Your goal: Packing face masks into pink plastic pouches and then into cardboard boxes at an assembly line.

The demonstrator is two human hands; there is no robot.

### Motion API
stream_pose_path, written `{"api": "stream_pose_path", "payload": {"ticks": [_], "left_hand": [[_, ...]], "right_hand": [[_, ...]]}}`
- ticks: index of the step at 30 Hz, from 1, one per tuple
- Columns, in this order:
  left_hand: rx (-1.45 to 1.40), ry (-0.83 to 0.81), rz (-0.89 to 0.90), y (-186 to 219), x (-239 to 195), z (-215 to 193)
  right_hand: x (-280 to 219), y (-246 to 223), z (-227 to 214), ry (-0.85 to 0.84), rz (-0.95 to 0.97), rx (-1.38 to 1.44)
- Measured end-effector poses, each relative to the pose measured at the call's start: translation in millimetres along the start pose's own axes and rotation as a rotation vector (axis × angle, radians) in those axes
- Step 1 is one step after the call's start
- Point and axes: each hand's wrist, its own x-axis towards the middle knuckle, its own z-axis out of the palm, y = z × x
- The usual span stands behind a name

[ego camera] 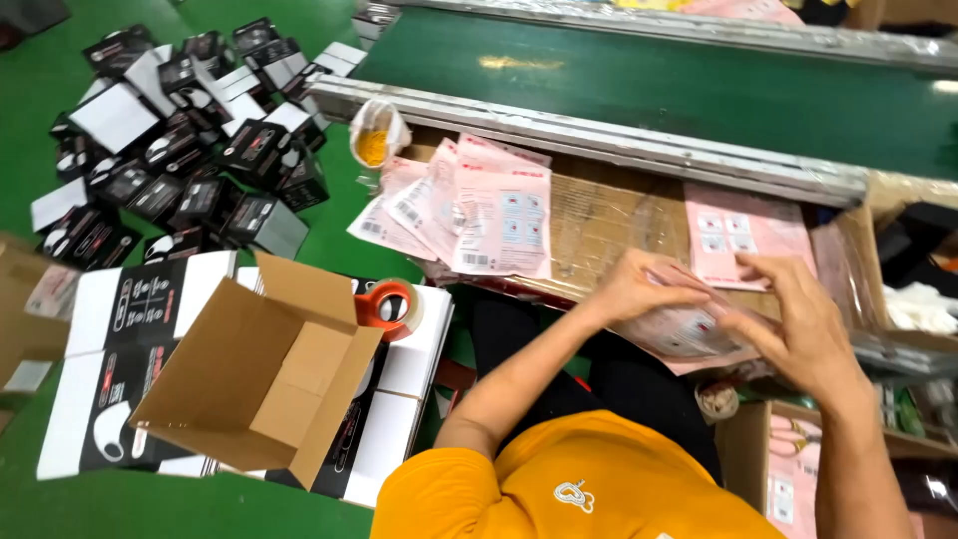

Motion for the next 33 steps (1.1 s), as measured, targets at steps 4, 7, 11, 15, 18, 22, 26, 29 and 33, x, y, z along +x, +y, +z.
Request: {"api": "stream_pose_path", "payload": {"ticks": [4, 7, 11, 15, 18, 22, 26, 29, 33], "left_hand": [[-0.061, 0.081, 0.005, 21.5, -3.5, 12.7], [0.230, 0.216, 0.156, 30.6, -3.8, 18.2], [0.254, 0.313, 0.195, 21.5, -8.9, 18.2], [0.150, 0.272, -0.003, -0.3, -15.4, 6.9], [0.178, 0.204, -0.227, 4.3, -21.2, -25.7], [-0.029, 0.446, -0.316, 11.0, -20.7, -64.3], [0.630, 0.671, -0.148, 28.7, -11.0, -125.4], [1.061, 0.819, -0.476, 16.5, -17.5, -190.3], [0.975, 0.829, -0.860, -20.8, -23.4, -239.7]], "right_hand": [[-37.6, 51.2, 28.0, -0.003, 0.051, -0.172], [-44.3, 70.5, 36.3, 0.045, 0.019, -0.168], [-46.5, 87.7, 48.1, 0.000, -0.055, -0.226], [-47.6, 99.6, 51.6, -0.131, 0.011, -0.222], [-14.2, 60.0, 45.2, -0.165, 0.152, 0.111], [0.2, 55.3, 105.0, 0.104, 0.138, 0.687], [7.2, 85.5, 202.7, 0.122, 0.638, 0.784], [28.1, 117.0, 258.6, 0.171, 0.789, 1.085], [63.0, 146.4, 317.5, 0.022, 0.863, 1.243]]}}
